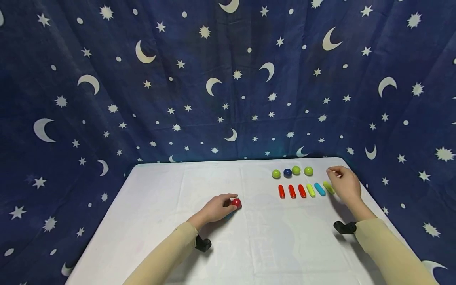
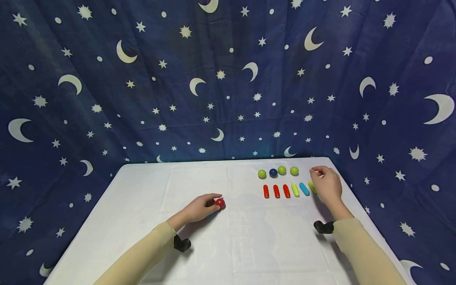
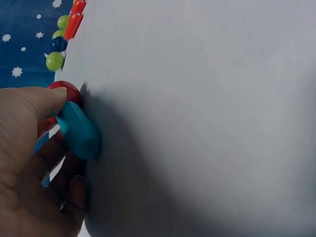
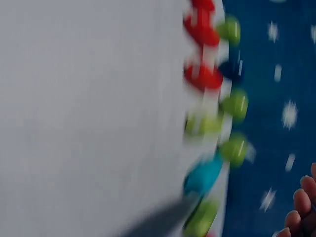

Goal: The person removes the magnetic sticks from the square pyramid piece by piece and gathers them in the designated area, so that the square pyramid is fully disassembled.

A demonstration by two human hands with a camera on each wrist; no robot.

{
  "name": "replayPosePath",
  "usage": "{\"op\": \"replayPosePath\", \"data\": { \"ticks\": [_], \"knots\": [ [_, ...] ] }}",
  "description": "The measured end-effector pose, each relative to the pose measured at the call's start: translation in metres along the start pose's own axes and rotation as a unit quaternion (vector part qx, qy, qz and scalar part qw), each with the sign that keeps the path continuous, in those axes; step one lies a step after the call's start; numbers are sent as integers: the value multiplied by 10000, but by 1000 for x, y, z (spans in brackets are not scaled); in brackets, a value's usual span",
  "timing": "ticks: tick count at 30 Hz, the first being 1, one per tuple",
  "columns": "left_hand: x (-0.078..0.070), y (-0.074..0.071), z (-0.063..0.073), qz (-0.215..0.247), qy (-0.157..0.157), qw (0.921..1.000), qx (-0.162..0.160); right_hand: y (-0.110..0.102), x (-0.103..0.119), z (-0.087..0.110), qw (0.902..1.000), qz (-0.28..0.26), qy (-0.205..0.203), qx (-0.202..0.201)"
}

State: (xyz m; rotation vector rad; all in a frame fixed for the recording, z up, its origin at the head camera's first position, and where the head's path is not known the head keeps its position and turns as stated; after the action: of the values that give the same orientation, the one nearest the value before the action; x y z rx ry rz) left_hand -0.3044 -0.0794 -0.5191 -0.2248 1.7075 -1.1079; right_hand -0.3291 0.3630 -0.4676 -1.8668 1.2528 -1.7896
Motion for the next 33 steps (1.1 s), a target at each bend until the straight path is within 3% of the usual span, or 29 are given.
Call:
{"op": "replayPosePath", "data": {
  "ticks": [3,7,14,18,20,26,33],
  "knots": [
    [-4,2,-3,181,154,9997,38,20,36,14,9980,-181,-554,226],
    [-4,2,-2,315,140,9994,91,67,80,43,9848,-386,-1158,1235],
    [5,-3,8,510,96,9986,72,150,131,107,9295,-451,-1816,3179],
    [8,-7,12,537,137,9984,90,177,147,127,9082,-219,-2138,3591],
    [9,-7,13,515,189,9984,98,184,152,131,9056,-117,-2274,3578],
    [9,-7,13,514,140,9985,157,192,158,130,9151,-96,-2266,3333],
    [10,-6,12,477,107,9986,207,196,158,128,9179,-154,-2248,3267]
  ]
}}
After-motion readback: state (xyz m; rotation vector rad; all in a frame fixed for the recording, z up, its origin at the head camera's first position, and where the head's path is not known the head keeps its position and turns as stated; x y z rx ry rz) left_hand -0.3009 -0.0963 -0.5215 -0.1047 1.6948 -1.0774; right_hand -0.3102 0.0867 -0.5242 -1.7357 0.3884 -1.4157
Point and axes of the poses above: each hand's wrist, its own z-axis away from the middle knuckle, its own y-axis out of the palm, x = y × z, the point moved 6 cm from there along -z, towards the middle knuckle, and after that the axes turned 7 degrees about y, right-handed, at the moved point
